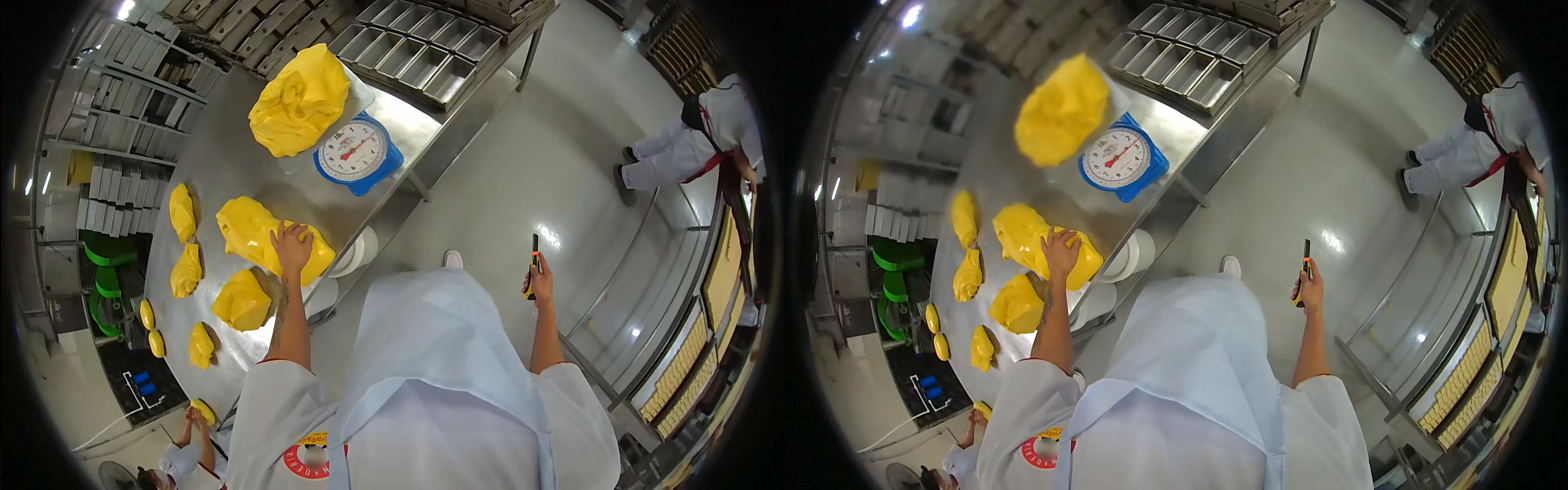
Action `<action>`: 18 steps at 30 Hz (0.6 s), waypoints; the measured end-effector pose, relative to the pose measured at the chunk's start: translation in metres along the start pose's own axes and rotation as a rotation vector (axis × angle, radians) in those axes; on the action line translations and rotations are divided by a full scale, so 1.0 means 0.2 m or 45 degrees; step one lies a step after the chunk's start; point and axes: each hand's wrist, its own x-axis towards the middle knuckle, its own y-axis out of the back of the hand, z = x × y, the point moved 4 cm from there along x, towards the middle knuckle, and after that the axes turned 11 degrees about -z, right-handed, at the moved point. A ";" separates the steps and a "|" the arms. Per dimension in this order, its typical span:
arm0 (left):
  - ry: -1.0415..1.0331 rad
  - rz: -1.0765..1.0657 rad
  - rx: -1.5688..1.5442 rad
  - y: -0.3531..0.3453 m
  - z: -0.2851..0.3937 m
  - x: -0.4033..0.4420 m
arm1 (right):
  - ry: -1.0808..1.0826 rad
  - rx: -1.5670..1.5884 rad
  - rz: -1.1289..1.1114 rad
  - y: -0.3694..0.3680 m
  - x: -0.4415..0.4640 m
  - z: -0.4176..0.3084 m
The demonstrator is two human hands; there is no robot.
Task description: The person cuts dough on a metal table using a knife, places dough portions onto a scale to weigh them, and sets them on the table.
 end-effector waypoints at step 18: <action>0.086 0.536 -0.980 0.16 -0.19 -0.22 | -0.425 -0.030 0.050 0.06 -0.26 0.87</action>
